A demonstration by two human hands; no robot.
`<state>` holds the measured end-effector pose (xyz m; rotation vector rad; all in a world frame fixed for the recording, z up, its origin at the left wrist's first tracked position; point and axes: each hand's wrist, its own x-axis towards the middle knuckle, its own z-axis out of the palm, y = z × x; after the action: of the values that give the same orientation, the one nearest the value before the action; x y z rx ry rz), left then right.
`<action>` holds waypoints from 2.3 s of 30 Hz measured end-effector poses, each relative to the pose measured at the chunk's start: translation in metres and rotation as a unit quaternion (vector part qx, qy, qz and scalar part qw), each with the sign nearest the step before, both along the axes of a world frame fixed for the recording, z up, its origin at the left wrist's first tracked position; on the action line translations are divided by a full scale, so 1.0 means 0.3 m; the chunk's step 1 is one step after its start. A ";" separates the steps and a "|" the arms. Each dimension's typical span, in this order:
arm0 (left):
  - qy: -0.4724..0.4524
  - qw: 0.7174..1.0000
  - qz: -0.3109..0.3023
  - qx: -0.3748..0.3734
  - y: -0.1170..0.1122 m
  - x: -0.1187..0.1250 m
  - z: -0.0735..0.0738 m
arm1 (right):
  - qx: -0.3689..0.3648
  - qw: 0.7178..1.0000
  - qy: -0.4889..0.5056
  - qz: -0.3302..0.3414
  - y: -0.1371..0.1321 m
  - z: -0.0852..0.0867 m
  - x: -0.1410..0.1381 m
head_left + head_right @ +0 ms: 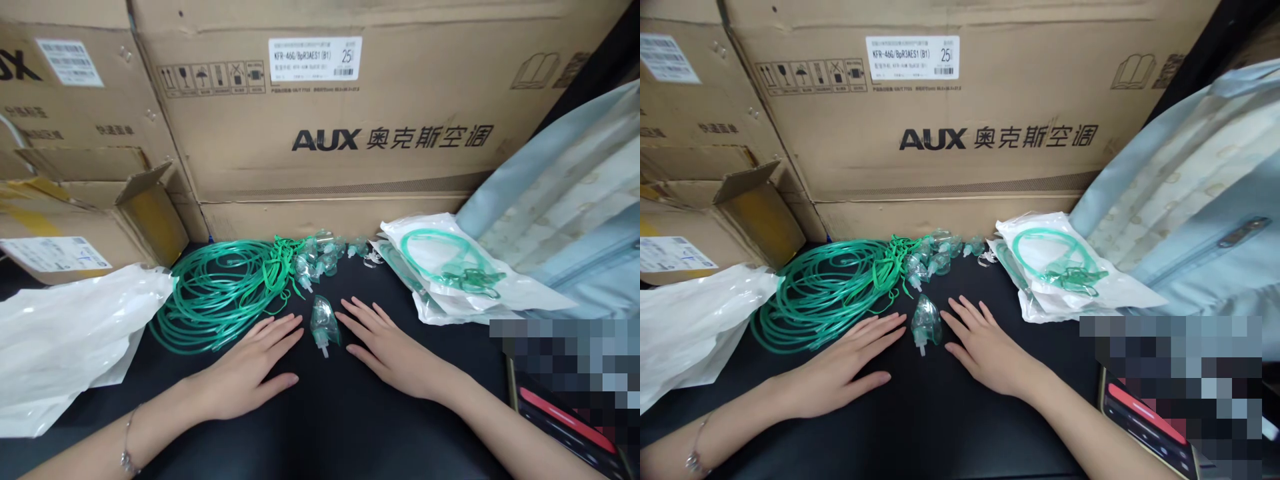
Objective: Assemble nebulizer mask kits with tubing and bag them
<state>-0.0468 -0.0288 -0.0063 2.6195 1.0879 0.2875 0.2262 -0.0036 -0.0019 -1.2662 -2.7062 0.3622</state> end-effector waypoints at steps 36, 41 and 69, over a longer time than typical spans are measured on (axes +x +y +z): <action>0.026 0.999 0.024 -0.009 -0.002 0.004 -0.006 | -0.003 0.999 -0.023 -0.022 -0.003 -0.010 -0.007; 0.044 0.999 0.026 -0.018 0.001 0.007 0.002 | 0.001 1.000 -0.015 -0.017 0.000 -0.014 -0.005; 0.015 1.000 0.017 0.011 -0.003 -0.002 -0.017 | 0.005 1.000 -0.003 -0.015 -0.007 -0.018 -0.001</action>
<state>-0.0475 -0.0297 -0.0113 2.6349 1.1475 0.2703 0.2258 -0.0056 -0.0073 -1.3041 -2.6871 0.3418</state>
